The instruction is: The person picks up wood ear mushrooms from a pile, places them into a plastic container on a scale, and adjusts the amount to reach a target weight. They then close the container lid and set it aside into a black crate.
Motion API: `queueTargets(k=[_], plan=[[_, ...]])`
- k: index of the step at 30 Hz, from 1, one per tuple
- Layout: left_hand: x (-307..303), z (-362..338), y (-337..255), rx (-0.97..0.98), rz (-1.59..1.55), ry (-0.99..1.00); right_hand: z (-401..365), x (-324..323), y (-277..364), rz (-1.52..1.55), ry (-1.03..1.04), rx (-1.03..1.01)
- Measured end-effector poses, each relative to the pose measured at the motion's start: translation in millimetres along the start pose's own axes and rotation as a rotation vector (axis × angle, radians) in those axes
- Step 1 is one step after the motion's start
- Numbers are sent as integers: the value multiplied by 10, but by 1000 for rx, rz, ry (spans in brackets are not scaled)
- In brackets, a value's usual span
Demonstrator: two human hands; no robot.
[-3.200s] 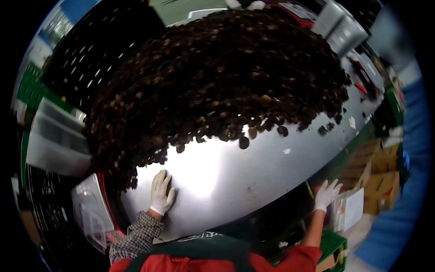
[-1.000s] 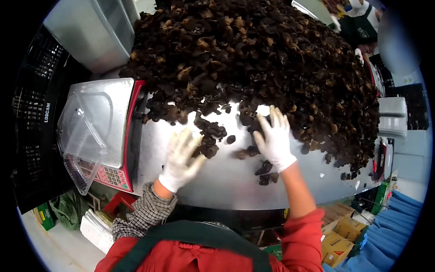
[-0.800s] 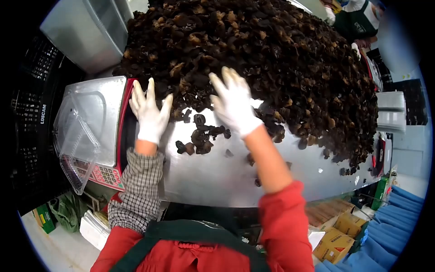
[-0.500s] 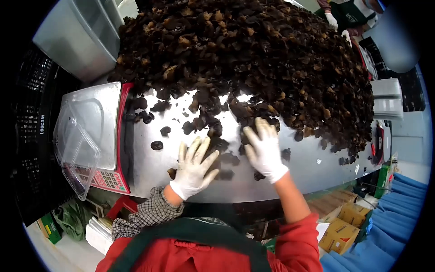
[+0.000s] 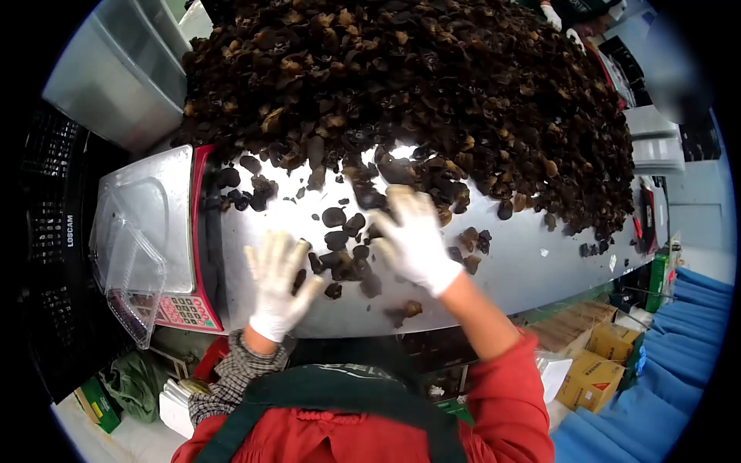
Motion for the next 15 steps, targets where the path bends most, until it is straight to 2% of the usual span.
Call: queueTargets(k=[2, 4, 7, 9, 10, 11, 13, 15], plan=[[-135, 82, 323, -84, 42, -132, -382, -311, -254, -126, -118, 108], [-250, 378, 463, -144, 9, -211, -614, -539, -332, -102, -200, 221], [-211, 788, 679, -248, 26, -287, -1035, -480, -49, -28, -234, 269], [-90, 895, 743, -308, 24, -205, -1290, -203, 349, 57, -141, 210], [138, 879, 730, -345, 78, 23, -1416, 32, 510, 144, -78, 210], [201, 795, 529, -149, 47, -24, -1462, 245, 630, 178, 12, 207], [153, 558, 43, 40, -132, 89, -1390, 404, 622, 114, -42, 168], [-78, 387, -182, 135, -269, -29, -1154, 292, 456, 6, -140, 204]])
Point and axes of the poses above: each hand's wrist, its own z-axis towards the middle knuckle, its own x-axis out of the palm, y = z × x, the point moved 8 cm from there along z, towards the middle knuckle, and after that the axes turned 8 degrees about -x, right-handed, at the moved point
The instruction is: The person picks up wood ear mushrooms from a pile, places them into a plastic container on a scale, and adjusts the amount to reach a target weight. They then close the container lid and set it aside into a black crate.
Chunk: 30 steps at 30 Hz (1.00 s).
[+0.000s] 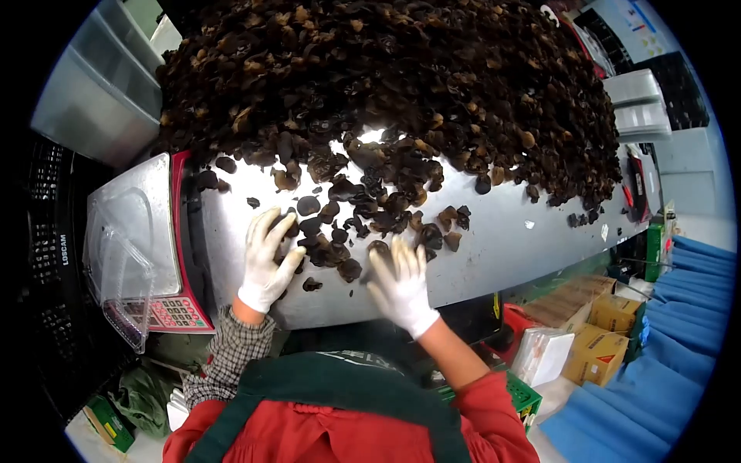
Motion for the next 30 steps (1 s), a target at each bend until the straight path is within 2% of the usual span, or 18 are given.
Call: queueTargets(k=[1, 2, 4, 6, 8, 9, 11, 13, 16, 17, 20, 22, 25, 28, 30], plan=[[-79, -66, 13, -20, -75, -52, 118, -82, -81, -44, -49, 11], [-140, -154, 82, -91, -65, -44, 193, -174, -138, -88, -98, 23], [-282, -360, 176, -85, 19, -108, 102, -273, -222, -56, -94, 29], [-185, -594, 378, -154, 132, -11, -180, -262, -208, 0, -52, 41], [76, -685, 230, -101, 243, 167, -319, -112, -89, 25, 10, 40], [219, -657, 78, -32, 169, 185, -262, -79, -21, 44, 20, 21], [510, -490, -206, 51, 122, 256, -9, -47, 71, 49, 42, -7], [736, -317, -326, 90, 198, 304, 266, -102, -23, 9, -27, -24], [584, -135, -144, 27, 373, 157, 629, -390, -229, 4, -126, -64], [537, -173, 21, 20, 380, 113, 791, -424, -249, -15, -95, -98], [456, -262, 126, -42, 346, 198, 1343, -262, -307, -87, -29, -213], [415, -294, 53, -48, 282, 160, 1579, -49, -599, -202, 59, -124], [366, -329, -11, -55, 254, 153, 1312, -403, -1132, -265, -5, 41], [420, -275, -134, -44, 213, 193, 580, -784, -1684, -369, -53, 178], [499, -214, -227, -10, 203, 220, 57, -850, -1872, -329, -80, 241]])
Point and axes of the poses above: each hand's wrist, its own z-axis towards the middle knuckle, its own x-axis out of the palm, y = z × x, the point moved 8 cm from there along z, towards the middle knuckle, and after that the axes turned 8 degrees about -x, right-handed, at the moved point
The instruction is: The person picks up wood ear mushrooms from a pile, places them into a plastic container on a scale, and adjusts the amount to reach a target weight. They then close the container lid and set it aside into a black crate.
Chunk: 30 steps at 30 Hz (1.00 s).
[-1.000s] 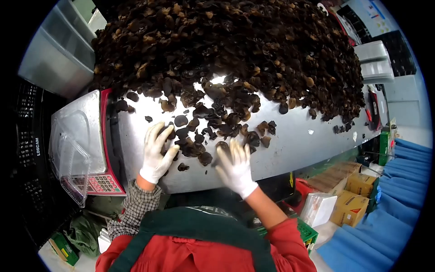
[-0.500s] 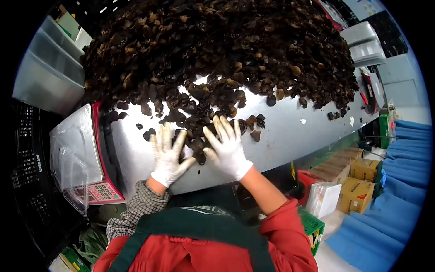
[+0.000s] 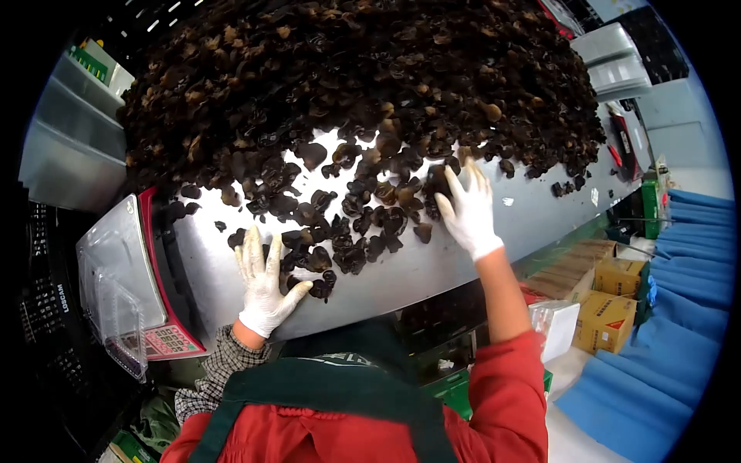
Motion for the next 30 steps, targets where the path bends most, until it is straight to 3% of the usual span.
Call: queueTargets(k=[3, 6, 10, 12, 15, 18, 21, 24, 26, 30], plan=[[254, 132, -224, 52, 58, 122, -447, 22, 18, 148, 53, 195], [448, 200, -727, 210, 55, 219, -369, -94, 488, 163, -80, 51], [684, 238, -1124, 353, 78, 341, 340, -69, 994, 243, -86, -174], [630, 274, -1068, 333, 145, 302, 490, 48, 1018, 161, -2, -235], [459, 342, -784, 236, 126, 257, 153, 28, 391, 146, 44, -61], [310, 430, -742, 258, 37, 212, -264, -153, 56, 94, -113, 51], [51, 646, -646, 231, -31, -53, -34, -253, 234, 268, -214, -46], [-377, 822, -549, 151, -40, -272, 361, -38, 603, 268, -173, -101], [-554, 833, -439, 83, 31, -288, 496, 164, 754, 72, 6, -66], [-544, 676, -206, 46, 83, -263, 473, 168, 654, 236, -47, -23]])
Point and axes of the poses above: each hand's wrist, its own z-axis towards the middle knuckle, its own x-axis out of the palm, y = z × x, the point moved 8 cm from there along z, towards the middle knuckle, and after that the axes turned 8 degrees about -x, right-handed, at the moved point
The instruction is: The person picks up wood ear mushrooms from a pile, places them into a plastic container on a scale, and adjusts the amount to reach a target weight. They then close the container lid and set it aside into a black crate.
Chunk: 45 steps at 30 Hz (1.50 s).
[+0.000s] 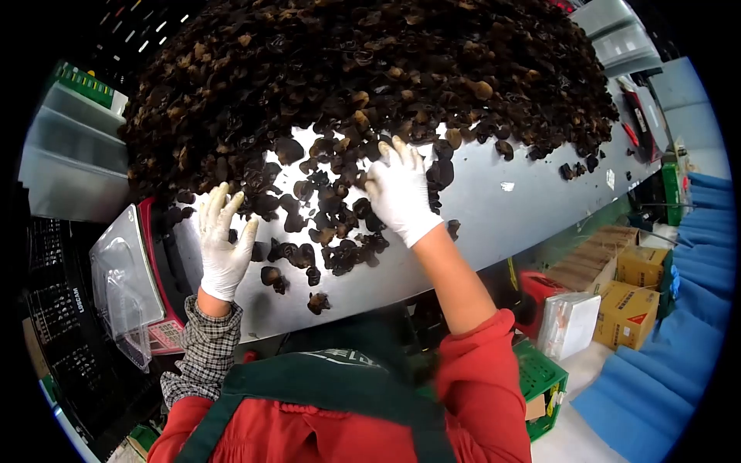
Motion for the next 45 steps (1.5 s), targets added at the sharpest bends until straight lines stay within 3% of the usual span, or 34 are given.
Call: queueTargets(k=[2, 5, 7, 11, 13, 14, 16, 19, 21, 27, 30, 33, 34, 36, 40, 42, 45], plan=[[79, -130, 51, 1, -56, 14, -36, -273, -75, 163, -275, -18], [120, -253, -25, -1, -71, 42, -223, -487, -379, 846, -318, 458], [152, -284, -81, 7, -99, 63, -496, -752, -538, 742, -337, 403], [174, -294, -241, 60, -261, 79, -1653, -1342, -851, 610, -352, 678], [319, -324, -339, 60, -269, 184, -2411, -1470, -1103, 206, -186, 715], [406, -354, -418, 66, -300, 225, -2620, -1532, -1054, -40, 13, 847], [669, -404, -633, 114, -201, 373, -2698, -1510, -901, -251, -33, 605], [992, -680, -1042, 309, -172, 482, -2336, -1118, -576, 75, -100, 500], [988, -754, -1258, 410, -136, 498, -2075, -784, -368, 98, -122, 446], [966, 133, -1032, 263, -134, 233, -1281, -288, -375, 117, -206, 272], [1269, 670, -1043, 133, 49, 244, -754, -322, -452, 61, -209, 211], [1550, 773, -1118, 1, 86, 444, -579, -198, -562, -41, -98, 221], [1542, 705, -1165, 112, 40, 368, -648, -185, -576, -1, -101, 206], [1462, 472, -1206, 205, -6, 452, -884, -229, -581, 78, -112, 171], [1056, 106, -1195, 408, -187, 372, -1261, -362, -497, 149, -191, 186], [1068, 214, -1049, 335, -222, 350, -1206, -410, -546, 144, -223, 173], [1156, 552, -964, 285, -35, 228, -859, -470, -584, 98, -171, 121]])
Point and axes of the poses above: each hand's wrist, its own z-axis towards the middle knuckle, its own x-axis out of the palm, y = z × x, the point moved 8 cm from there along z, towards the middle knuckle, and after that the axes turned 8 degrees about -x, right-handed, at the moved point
